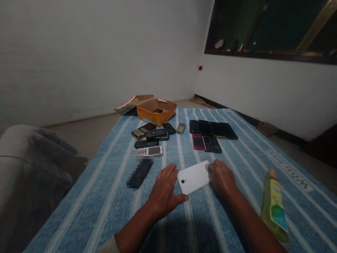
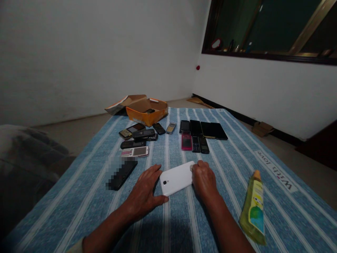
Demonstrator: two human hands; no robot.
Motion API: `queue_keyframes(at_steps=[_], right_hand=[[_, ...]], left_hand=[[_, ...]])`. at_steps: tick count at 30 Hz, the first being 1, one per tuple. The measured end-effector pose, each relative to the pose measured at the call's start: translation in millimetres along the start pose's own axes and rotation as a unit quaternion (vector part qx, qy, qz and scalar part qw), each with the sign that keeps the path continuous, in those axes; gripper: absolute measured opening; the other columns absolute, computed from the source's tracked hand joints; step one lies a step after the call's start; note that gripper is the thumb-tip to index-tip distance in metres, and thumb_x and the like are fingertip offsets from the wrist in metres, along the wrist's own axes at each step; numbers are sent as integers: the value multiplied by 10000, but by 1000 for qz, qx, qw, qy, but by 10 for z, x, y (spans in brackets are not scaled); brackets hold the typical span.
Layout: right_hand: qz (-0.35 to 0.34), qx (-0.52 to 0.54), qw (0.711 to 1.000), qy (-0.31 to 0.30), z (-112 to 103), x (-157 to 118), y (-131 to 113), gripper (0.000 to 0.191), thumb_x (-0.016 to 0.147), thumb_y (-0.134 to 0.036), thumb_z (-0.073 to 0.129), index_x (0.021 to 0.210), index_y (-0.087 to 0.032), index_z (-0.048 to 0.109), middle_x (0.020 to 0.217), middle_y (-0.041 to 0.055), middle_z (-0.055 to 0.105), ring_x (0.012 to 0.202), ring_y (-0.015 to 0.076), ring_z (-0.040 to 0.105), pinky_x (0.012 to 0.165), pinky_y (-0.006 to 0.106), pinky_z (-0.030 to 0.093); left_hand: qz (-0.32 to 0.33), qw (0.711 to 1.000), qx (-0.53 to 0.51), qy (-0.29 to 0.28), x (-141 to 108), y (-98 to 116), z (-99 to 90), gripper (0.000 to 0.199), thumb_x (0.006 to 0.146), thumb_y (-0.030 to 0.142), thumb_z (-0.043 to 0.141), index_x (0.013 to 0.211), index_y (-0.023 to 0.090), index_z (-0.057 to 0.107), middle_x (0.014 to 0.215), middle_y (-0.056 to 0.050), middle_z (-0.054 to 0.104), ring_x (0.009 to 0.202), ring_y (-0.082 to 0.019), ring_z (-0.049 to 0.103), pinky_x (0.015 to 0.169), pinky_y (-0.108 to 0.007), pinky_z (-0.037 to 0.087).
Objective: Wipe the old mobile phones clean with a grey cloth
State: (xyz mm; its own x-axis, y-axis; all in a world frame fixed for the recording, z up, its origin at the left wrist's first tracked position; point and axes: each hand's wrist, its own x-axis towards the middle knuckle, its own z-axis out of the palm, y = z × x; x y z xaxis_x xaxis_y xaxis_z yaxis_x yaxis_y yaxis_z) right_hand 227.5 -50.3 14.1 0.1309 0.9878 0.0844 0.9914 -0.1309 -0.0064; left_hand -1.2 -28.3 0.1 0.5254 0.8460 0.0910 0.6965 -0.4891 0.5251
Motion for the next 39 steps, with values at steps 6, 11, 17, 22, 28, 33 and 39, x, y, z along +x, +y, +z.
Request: queue_keyframes(at_steps=[6, 11, 17, 22, 28, 33, 39], right_hand=[[3, 14, 1000, -23, 10, -365, 73, 323, 845, 10, 458, 900, -175, 717, 907, 83, 650, 927, 195, 578, 736, 252, 373], [0, 22, 999, -34, -7, -362, 50, 306, 864, -18, 455, 884, -175, 717, 893, 81, 659, 905, 194, 595, 723, 255, 381], [17, -23, 997, -78, -172, 51, -107, 266, 898, -64, 451, 907, -99, 714, 916, 144, 667, 889, 223, 638, 667, 275, 388], [9, -45, 997, -61, -213, 251, -314, 276, 890, -36, 450, 978, -69, 710, 985, 185, 657, 963, 260, 626, 667, 285, 417], [-118, -7, 992, -40, -186, -3, -721, 242, 887, -62, 470, 929, -122, 700, 1006, 149, 650, 967, 249, 587, 743, 304, 430], [-114, -2, 992, -46, -146, 28, -573, 221, 893, -94, 488, 911, -151, 701, 985, 109, 643, 969, 233, 583, 727, 285, 421], [-2, -34, 999, -40, -132, 299, -408, 256, 904, -101, 464, 927, -112, 719, 983, 159, 632, 961, 260, 597, 681, 300, 427]], left_hand=[[-1, 1000, 4, -9, 1, 7, -14, 733, 600, 359, 823, 1243, 159, 534, 1486, -216, 429, 1402, -390, 350, 1144, -579, 269], [0, 1000, 2, 2, -2, -34, 41, 735, 571, 368, 835, 1223, 183, 550, 1484, -197, 438, 1396, -388, 359, 1131, -586, 282], [-8, 1000, -9, 22, -8, 1, 38, 655, 586, 299, 819, 1178, 183, 565, 1458, -190, 471, 1382, -377, 385, 1117, -576, 298], [-26, 999, -20, 5, -10, 83, -28, 641, 588, 298, 818, 1160, 158, 567, 1460, -198, 459, 1388, -372, 372, 1129, -560, 294], [-18, 1000, -9, 4, -16, 32, 38, 686, 608, 326, 808, 1218, 165, 540, 1475, -197, 439, 1404, -366, 350, 1143, -563, 274], [-24, 1000, -10, -8, -20, 78, -9, 654, 627, 345, 796, 1210, 189, 544, 1470, -171, 451, 1403, -361, 353, 1137, -579, 272], [-24, 999, -25, -14, -18, 106, -29, 653, 600, 337, 820, 1175, 167, 562, 1464, -191, 452, 1403, -368, 349, 1142, -572, 260]])
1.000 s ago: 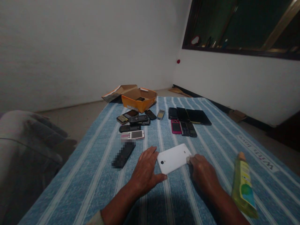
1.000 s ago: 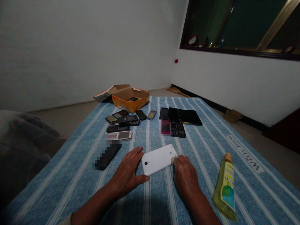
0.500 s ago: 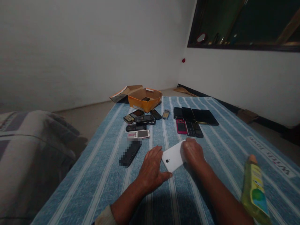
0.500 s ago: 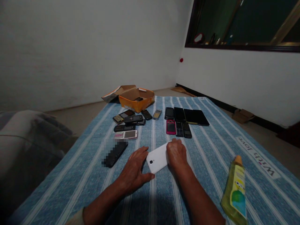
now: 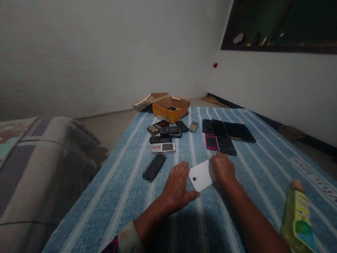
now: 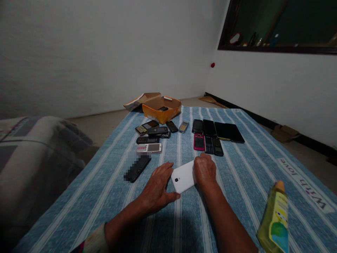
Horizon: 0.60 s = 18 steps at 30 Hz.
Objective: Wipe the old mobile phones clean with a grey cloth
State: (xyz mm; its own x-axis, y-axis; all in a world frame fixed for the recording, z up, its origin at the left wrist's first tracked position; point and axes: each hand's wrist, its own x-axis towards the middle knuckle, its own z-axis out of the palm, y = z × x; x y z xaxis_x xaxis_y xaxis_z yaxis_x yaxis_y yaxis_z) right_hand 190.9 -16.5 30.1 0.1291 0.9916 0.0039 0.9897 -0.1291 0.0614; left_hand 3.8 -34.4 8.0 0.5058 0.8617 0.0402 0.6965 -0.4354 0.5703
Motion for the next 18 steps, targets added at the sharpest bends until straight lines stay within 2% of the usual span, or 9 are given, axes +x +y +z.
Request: queue_keyframes(at_steps=[2, 5, 8, 10, 15, 18], right_hand=[[-39, 7, 999, 4, -17, -53, -165, 255, 903, -93, 466, 925, -108, 720, 977, 164, 633, 968, 260, 592, 710, 309, 435], [-138, 34, 990, 12, -39, -204, -437, 231, 894, -89, 488, 923, -132, 714, 973, 140, 638, 965, 244, 582, 763, 315, 436], [-188, 54, 981, 11, -51, -281, -495, 208, 893, -104, 510, 945, -144, 708, 957, 118, 639, 965, 227, 575, 771, 298, 429], [-169, 48, 984, 7, -50, -238, -370, 210, 898, -108, 506, 944, -146, 708, 963, 116, 639, 969, 224, 576, 763, 289, 425], [-17, 2, 1000, -12, -21, 74, 129, 249, 905, -102, 475, 957, -109, 718, 1019, 156, 642, 978, 252, 603, 694, 285, 423], [20, -7, 1000, -11, -12, 140, 189, 288, 921, -98, 437, 989, -86, 716, 1030, 172, 647, 967, 260, 615, 694, 292, 426]], left_hand=[[7, 1000, -6, 11, 0, -31, 34, 656, 607, 343, 809, 1191, 180, 558, 1465, -180, 457, 1399, -375, 354, 1135, -589, 265], [15, 1000, -1, 24, -1, -82, 82, 697, 628, 352, 784, 1254, 189, 525, 1463, -179, 460, 1390, -378, 369, 1131, -600, 271], [18, 999, 4, 31, -1, -103, 96, 704, 644, 352, 774, 1272, 174, 511, 1461, -193, 459, 1382, -376, 383, 1130, -594, 282], [17, 999, 8, 31, 1, -94, 85, 684, 632, 355, 788, 1239, 172, 531, 1460, -191, 461, 1382, -378, 380, 1128, -589, 289], [8, 1000, 19, 11, 11, -27, 21, 664, 608, 335, 813, 1190, 154, 550, 1451, -201, 466, 1395, -376, 361, 1142, -569, 272], [6, 1000, 11, 16, 13, -10, 2, 633, 605, 320, 811, 1166, 171, 557, 1444, -189, 476, 1389, -376, 369, 1136, -576, 278]])
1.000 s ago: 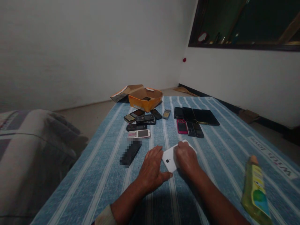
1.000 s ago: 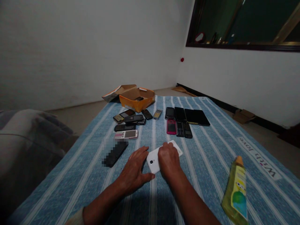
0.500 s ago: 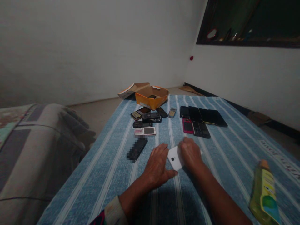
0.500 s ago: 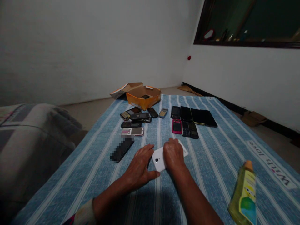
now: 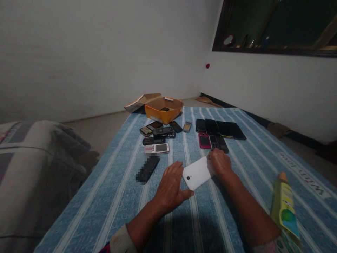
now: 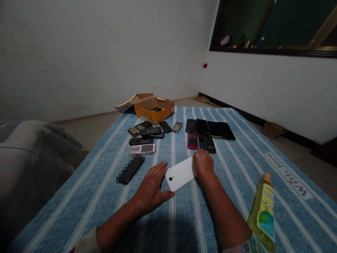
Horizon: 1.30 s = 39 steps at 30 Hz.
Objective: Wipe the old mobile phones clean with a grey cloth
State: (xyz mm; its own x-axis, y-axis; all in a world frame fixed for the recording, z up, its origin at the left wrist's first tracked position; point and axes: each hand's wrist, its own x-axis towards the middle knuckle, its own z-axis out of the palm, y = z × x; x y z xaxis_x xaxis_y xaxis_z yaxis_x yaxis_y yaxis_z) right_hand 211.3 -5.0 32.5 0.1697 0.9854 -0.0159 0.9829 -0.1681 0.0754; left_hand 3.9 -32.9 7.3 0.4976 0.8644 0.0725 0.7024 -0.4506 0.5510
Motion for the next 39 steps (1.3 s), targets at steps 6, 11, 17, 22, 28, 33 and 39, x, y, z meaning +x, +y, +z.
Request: queue_keyframes(at_steps=[6, 11, 17, 22, 28, 33, 39], right_hand=[[-120, 19, 992, 29, -12, -382, -466, 284, 907, -68, 426, 945, -118, 703, 1012, 152, 637, 977, 262, 583, 747, 322, 435], [-155, 31, 987, 26, -38, -395, -483, 241, 909, -99, 467, 969, -140, 697, 1012, 134, 637, 991, 243, 563, 767, 307, 433], [-49, 18, 998, 25, -62, -105, -234, 280, 914, -83, 443, 982, -92, 714, 1030, 180, 640, 993, 274, 576, 727, 322, 435], [-145, 49, 987, 39, -14, -361, -563, 230, 906, -93, 483, 933, -123, 709, 977, 147, 641, 966, 248, 570, 754, 321, 429], [-215, 48, 975, 37, -19, -477, -576, 201, 902, -101, 498, 972, -135, 683, 977, 118, 631, 966, 231, 553, 772, 307, 428], [-118, -3, 993, 20, -33, -142, -224, 268, 919, -106, 455, 991, -133, 711, 1035, 144, 643, 1003, 243, 567, 752, 291, 427], [-53, -16, 998, 18, -39, -32, -126, 287, 915, -112, 452, 1014, -112, 721, 1051, 166, 646, 1017, 271, 585, 726, 304, 437]], left_hand=[[16, 1000, 4, 17, -3, -64, 57, 667, 616, 333, 801, 1203, 154, 538, 1449, -205, 466, 1382, -379, 377, 1133, -566, 291], [18, 1000, 8, 23, 9, -86, 72, 650, 618, 331, 796, 1190, 152, 546, 1445, -207, 471, 1369, -389, 392, 1118, -582, 308], [21, 999, 10, 25, 18, -72, 56, 621, 596, 311, 802, 1151, 170, 563, 1435, -190, 489, 1374, -388, 390, 1116, -591, 310], [37, 998, 10, 45, 15, -132, 114, 629, 633, 320, 768, 1199, 149, 552, 1421, -206, 500, 1366, -390, 403, 1120, -584, 319], [38, 998, 8, 51, 13, -144, 132, 637, 642, 339, 766, 1212, 158, 544, 1423, -200, 498, 1359, -385, 415, 1119, -581, 323], [28, 999, 11, 36, 5, -101, 83, 648, 603, 328, 807, 1174, 157, 553, 1439, -202, 481, 1374, -385, 390, 1121, -582, 313], [19, 999, 12, 31, 11, -84, 79, 652, 592, 322, 810, 1166, 144, 555, 1434, -214, 479, 1370, -387, 393, 1128, -575, 309]])
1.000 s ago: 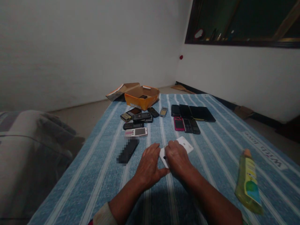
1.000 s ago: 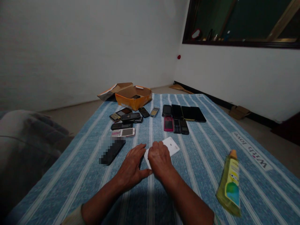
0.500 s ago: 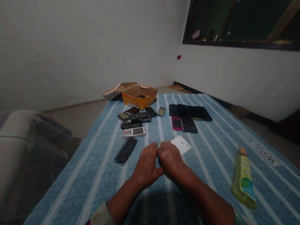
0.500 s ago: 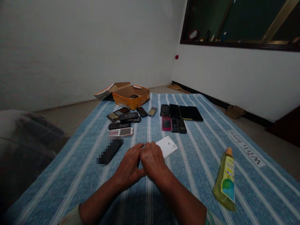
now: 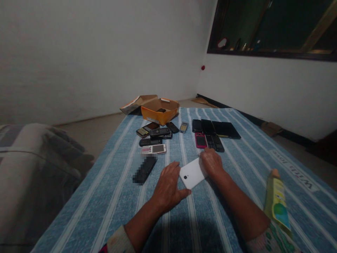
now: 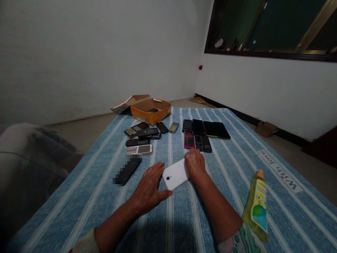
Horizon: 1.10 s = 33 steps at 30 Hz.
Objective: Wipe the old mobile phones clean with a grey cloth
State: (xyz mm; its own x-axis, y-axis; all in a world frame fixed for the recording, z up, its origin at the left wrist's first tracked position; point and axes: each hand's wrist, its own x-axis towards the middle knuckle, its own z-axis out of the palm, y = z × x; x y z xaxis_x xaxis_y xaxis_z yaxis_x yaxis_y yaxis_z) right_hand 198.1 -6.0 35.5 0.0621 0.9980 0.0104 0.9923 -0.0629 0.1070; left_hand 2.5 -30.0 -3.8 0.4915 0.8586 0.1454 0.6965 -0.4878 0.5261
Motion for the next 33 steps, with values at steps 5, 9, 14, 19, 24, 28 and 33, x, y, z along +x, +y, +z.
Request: queue_keyframes(at_steps=[5, 9, 14, 19, 24, 28, 33], right_hand=[[-48, 12, 999, 16, 13, -167, -282, 297, 928, -92, 422, 977, -120, 714, 1019, 159, 640, 978, 265, 586, 739, 324, 435], [-107, 32, 993, 27, 18, -267, -458, 240, 911, -84, 465, 947, -120, 699, 1004, 153, 633, 966, 257, 573, 756, 332, 428], [-99, 34, 994, 18, 5, -327, -366, 240, 924, -93, 458, 981, -135, 687, 1027, 135, 631, 989, 250, 559, 739, 317, 417], [-52, 30, 998, 8, 62, -460, -133, 241, 923, -91, 461, 983, -149, 686, 1031, 119, 635, 995, 246, 551, 736, 309, 403], [-45, 23, 998, 26, 164, -645, -45, 236, 914, -74, 460, 937, -158, 680, 998, 106, 637, 961, 240, 549, 742, 309, 389], [-55, 29, 997, 35, 168, -727, -122, 244, 928, -85, 448, 941, -163, 679, 977, 110, 639, 934, 232, 551, 745, 310, 387], [-56, 50, 997, 12, 72, -678, -232, 240, 893, -58, 474, 927, -154, 691, 974, 117, 639, 961, 249, 563, 739, 314, 397]], left_hand=[[0, 1000, 5, -3, 2, 12, 4, 648, 599, 333, 798, 1170, 139, 559, 1429, -216, 482, 1364, -392, 399, 1136, -574, 298], [-1, 1000, 6, -3, -3, 13, -3, 660, 618, 339, 790, 1193, 125, 548, 1430, -226, 477, 1365, -384, 398, 1132, -568, 304], [1, 1000, 9, -4, -9, 8, 3, 658, 623, 346, 791, 1195, 137, 543, 1430, -218, 480, 1361, -378, 406, 1128, -567, 308], [9, 1000, -4, 5, -20, -2, 19, 643, 610, 340, 794, 1175, 157, 547, 1422, -207, 491, 1362, -386, 404, 1117, -592, 313], [7, 1000, -7, 4, -27, 17, 13, 638, 612, 344, 795, 1175, 176, 548, 1427, -195, 487, 1367, -388, 397, 1114, -599, 307], [0, 1000, 6, -4, -21, 40, 1, 635, 617, 341, 794, 1173, 167, 543, 1430, -196, 482, 1368, -376, 397, 1119, -580, 307], [0, 1000, 8, -8, -19, 36, -12, 633, 620, 335, 791, 1174, 150, 547, 1432, -207, 475, 1364, -379, 397, 1124, -566, 302]])
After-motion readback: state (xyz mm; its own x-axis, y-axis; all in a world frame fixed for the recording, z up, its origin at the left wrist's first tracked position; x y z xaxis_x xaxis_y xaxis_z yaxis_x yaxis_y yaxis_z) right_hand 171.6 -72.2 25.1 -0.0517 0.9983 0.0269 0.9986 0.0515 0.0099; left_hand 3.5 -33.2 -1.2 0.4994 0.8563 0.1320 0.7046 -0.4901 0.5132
